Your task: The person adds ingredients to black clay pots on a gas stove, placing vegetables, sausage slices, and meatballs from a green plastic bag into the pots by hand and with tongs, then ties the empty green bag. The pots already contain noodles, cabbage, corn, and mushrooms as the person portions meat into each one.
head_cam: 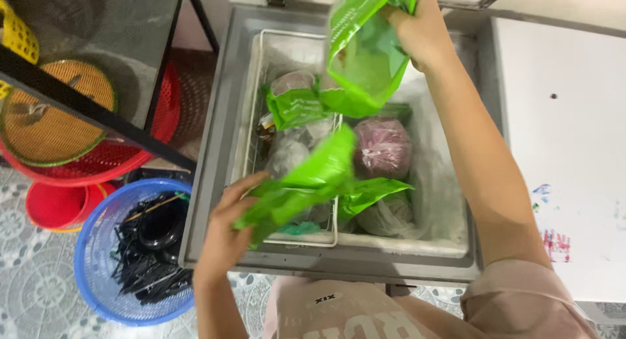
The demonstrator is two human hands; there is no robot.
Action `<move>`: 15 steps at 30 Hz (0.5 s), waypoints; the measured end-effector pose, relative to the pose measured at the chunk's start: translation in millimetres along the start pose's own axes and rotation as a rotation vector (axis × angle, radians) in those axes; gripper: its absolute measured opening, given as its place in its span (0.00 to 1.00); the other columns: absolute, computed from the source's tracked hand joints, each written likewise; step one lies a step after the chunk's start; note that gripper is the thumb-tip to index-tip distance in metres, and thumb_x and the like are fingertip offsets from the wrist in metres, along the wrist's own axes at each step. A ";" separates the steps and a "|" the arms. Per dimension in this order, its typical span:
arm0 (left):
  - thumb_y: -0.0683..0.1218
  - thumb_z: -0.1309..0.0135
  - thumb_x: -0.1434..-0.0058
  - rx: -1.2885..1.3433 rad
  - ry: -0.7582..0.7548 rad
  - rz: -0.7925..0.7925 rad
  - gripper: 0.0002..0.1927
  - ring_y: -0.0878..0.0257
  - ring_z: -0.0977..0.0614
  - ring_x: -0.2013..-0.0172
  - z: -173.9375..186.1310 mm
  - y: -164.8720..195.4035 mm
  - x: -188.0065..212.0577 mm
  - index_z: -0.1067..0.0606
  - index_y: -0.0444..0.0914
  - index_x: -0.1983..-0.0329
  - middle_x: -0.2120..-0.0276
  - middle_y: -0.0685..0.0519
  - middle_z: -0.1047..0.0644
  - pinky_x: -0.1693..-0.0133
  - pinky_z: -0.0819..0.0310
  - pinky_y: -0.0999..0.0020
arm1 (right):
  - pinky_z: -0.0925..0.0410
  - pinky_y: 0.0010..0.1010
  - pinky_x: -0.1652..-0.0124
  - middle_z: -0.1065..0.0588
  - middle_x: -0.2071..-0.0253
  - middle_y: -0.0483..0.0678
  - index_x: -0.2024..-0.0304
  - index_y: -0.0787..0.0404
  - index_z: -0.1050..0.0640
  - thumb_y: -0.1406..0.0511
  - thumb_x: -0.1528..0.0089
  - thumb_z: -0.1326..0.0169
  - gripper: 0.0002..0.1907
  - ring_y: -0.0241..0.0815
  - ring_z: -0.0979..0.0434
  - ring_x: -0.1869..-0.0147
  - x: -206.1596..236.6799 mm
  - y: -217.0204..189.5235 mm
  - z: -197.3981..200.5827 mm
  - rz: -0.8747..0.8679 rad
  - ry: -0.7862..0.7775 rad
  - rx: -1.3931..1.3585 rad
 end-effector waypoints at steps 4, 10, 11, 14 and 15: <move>0.33 0.43 0.59 -0.254 -0.063 -0.232 0.19 0.37 0.36 0.31 -30.9 68.0 -46.1 0.20 0.33 0.61 0.29 0.40 0.38 0.33 0.42 0.50 | 0.23 0.39 0.64 0.19 0.58 0.52 0.49 0.63 0.22 0.67 0.36 0.45 0.13 0.44 0.17 0.62 35.8 -43.7 -18.5 -0.334 0.022 -0.325; 0.34 0.44 0.55 -0.365 0.181 -0.446 0.16 0.32 0.42 0.32 -31.5 96.2 -113.2 0.21 0.33 0.60 0.31 0.36 0.39 0.32 0.46 0.49 | 0.23 0.45 0.59 0.20 0.53 0.55 0.46 0.65 0.24 0.68 0.38 0.45 0.17 0.49 0.16 0.58 58.9 -81.1 -77.6 -0.368 -0.293 -0.438; 0.33 0.45 0.53 -0.344 0.183 -0.367 0.18 0.35 0.36 0.33 -35.6 84.7 -124.0 0.22 0.31 0.57 0.32 0.37 0.36 0.33 0.41 0.51 | 0.26 0.45 0.57 0.20 0.52 0.55 0.44 0.64 0.24 0.66 0.37 0.45 0.18 0.50 0.18 0.55 54.8 -100.1 -74.6 -0.183 -0.340 -0.158; 0.32 0.47 0.52 -0.299 0.255 -0.236 0.23 0.36 0.27 0.41 -31.6 54.7 -144.4 0.25 0.26 0.49 0.41 0.33 0.29 0.39 0.32 0.53 | 0.29 0.44 0.53 0.20 0.53 0.56 0.45 0.62 0.22 0.60 0.34 0.46 0.18 0.50 0.20 0.53 46.3 -147.5 -70.1 0.153 -0.453 0.486; 0.32 0.48 0.49 -0.275 0.281 -0.213 0.21 0.36 0.25 0.44 -28.2 45.7 -146.9 0.25 0.27 0.50 0.44 0.33 0.28 0.43 0.30 0.53 | 0.28 0.43 0.53 0.18 0.56 0.57 0.49 0.62 0.21 0.58 0.34 0.46 0.17 0.50 0.18 0.56 40.9 -151.6 -68.0 0.100 -0.526 0.563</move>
Point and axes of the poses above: each hand's wrist, its own x-axis away from the middle knuckle, its own z-axis out of the back of the hand, y = z × x, the point moved 10 cm from there along -x, towards the middle knuckle
